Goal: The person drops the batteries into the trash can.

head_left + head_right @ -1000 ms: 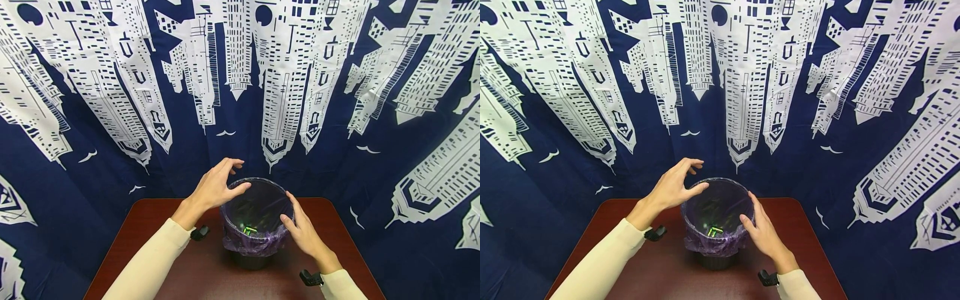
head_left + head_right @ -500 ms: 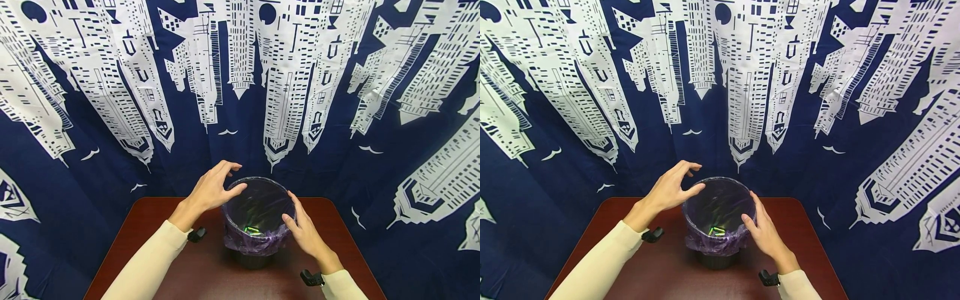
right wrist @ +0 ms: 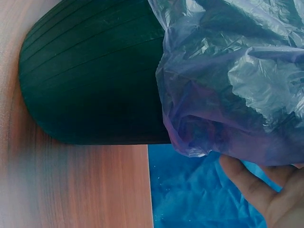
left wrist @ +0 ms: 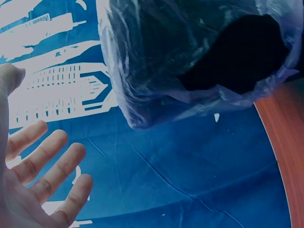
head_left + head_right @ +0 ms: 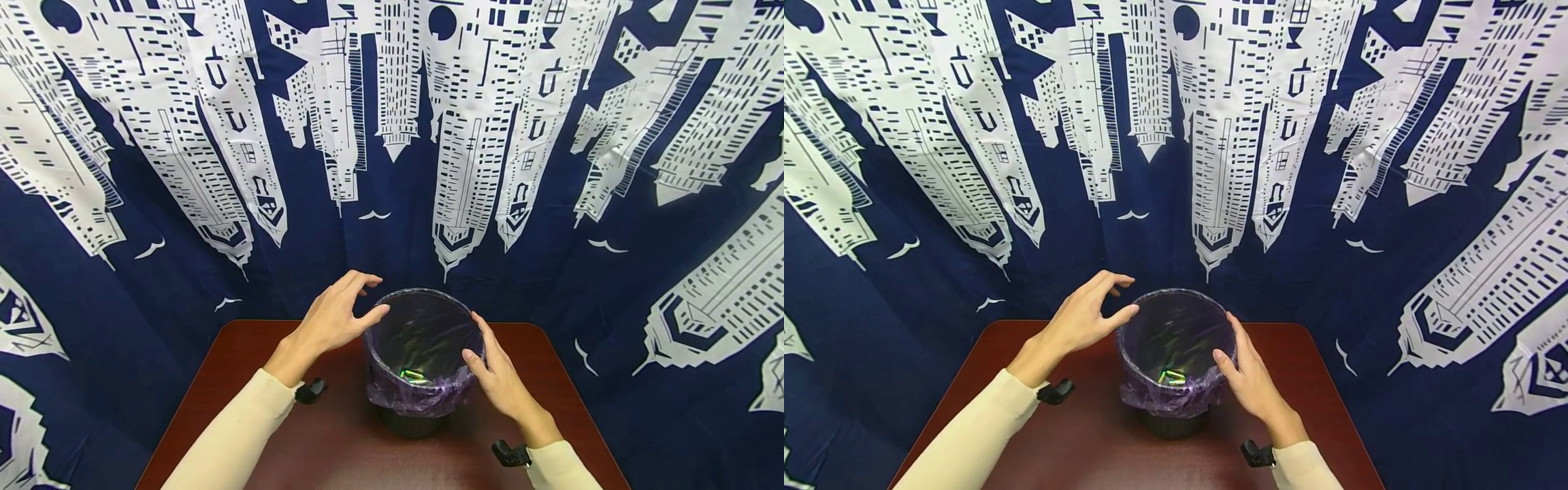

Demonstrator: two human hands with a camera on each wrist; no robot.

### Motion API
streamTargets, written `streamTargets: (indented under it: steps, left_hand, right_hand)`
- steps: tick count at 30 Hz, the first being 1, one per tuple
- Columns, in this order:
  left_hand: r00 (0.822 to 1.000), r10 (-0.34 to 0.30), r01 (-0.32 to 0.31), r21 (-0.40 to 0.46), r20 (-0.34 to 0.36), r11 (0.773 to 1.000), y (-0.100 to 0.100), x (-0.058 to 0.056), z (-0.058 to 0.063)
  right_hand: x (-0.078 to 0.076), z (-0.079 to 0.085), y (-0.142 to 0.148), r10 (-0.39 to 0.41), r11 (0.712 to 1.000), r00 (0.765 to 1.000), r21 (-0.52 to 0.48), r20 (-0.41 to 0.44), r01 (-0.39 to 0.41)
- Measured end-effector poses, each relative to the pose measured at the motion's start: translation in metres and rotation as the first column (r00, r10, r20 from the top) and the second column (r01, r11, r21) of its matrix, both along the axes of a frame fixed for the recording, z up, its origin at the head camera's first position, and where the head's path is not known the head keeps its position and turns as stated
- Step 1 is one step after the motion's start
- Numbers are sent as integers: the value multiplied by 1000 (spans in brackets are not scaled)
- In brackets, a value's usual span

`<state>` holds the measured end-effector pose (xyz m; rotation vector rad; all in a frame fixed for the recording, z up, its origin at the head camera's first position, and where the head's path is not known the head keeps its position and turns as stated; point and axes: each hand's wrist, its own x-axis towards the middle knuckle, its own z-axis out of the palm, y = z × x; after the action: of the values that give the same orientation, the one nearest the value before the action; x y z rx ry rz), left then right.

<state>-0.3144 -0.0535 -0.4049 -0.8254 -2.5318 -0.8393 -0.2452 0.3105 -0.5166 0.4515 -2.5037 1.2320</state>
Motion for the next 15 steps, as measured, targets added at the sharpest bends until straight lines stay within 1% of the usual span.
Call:
streamTargets:
  steps: [6,9,13,15]
  left_hand:
    - [1000,15,-15,-10,9,1000,-6,1,-4]
    - [1000,24,-24,-23,6,999,-11,1,-8]
    - [999,45,-44,-44,19,998,-21,3,-16]
    - [998,58,-56,-52,37,997,-27,5,-20]
  right_hand:
    - [2,5,6,-17,999,1000,48,15,16]
    - [5,8,7,-30,996,999,86,16,28]
    - [9,12,8,-37,991,999,132,10,35]
    - [9,13,9,-36,988,999,148,11,34]
